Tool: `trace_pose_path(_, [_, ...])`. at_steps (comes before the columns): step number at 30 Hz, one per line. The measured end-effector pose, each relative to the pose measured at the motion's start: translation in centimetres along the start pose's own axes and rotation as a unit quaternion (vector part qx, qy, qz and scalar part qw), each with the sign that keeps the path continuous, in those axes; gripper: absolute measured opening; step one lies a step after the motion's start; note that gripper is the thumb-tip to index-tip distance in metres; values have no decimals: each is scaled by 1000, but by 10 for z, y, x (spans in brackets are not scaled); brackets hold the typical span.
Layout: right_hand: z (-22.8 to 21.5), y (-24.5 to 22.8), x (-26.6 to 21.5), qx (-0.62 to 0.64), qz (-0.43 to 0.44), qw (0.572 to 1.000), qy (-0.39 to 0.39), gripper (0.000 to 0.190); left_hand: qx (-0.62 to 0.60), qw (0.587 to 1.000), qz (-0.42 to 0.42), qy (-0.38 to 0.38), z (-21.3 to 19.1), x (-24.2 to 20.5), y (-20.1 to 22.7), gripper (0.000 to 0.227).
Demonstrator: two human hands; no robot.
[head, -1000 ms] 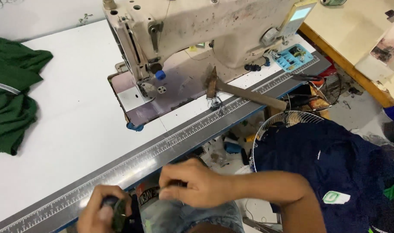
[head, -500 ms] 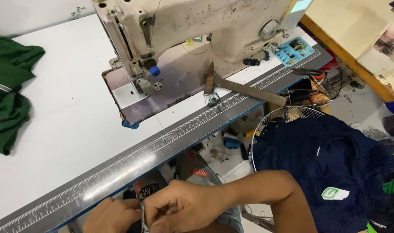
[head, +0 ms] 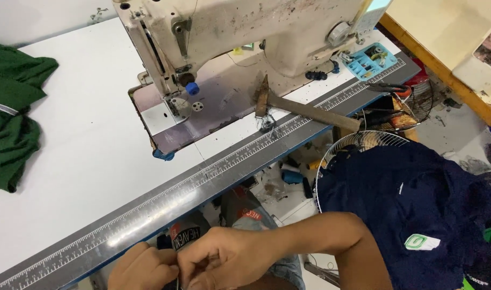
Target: The person uses a hammer to strike a small object on the sewing machine table, then picks up a small electronic device and uses a screwdriver to unscrew and open its casing. They manipulate the internal components and continue working on the device.
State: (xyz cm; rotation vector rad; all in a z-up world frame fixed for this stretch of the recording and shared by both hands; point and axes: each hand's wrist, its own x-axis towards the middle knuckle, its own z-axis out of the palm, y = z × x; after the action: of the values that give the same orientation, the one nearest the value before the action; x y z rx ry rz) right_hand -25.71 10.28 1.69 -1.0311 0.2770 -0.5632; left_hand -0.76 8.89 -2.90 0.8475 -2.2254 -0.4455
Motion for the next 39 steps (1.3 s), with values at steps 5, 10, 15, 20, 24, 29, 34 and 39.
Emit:
trace_pose_path(5, [0, 6, -1, 12, -9, 1000, 1, 15, 12, 996, 63, -59, 7, -12, -21, 16])
trace_pose_path(10, [-1, 7, -3, 5, 1, 1000, 1, 18, 6, 998, 48, -48, 7, -14, -16, 13])
trace_pose_path(15, [1, 4, 0, 44, 0, 999, -2, 19, 16, 1000, 13, -11, 0, -2, 1, 15])
trace_pose_path(20, [6, -12, 2, 18, 17, 1000, 19, 21, 104, 986, -60, -118, -10, 3, 7, 12])
trace_pose_path(24, [17, -41, 2, -133, 24, 989, 62, 32, 56, 994, -73, -54, -11, 11, 22, 39])
trace_pose_path(29, [23, -47, 9, -633, -235, 724, 139, 10, 51, 931, -354, -78, 0, 7, 22, 31])
trace_pose_path(34, [1, -16, 28, -868, -311, 355, 155, 17, 1, 933, -299, -200, 15, -5, -37, 36])
trace_pose_path(39, [-23, 23, 27, -913, -334, 234, -26, 28, -260, 591, -649, -403, 9, 34, -33, 27])
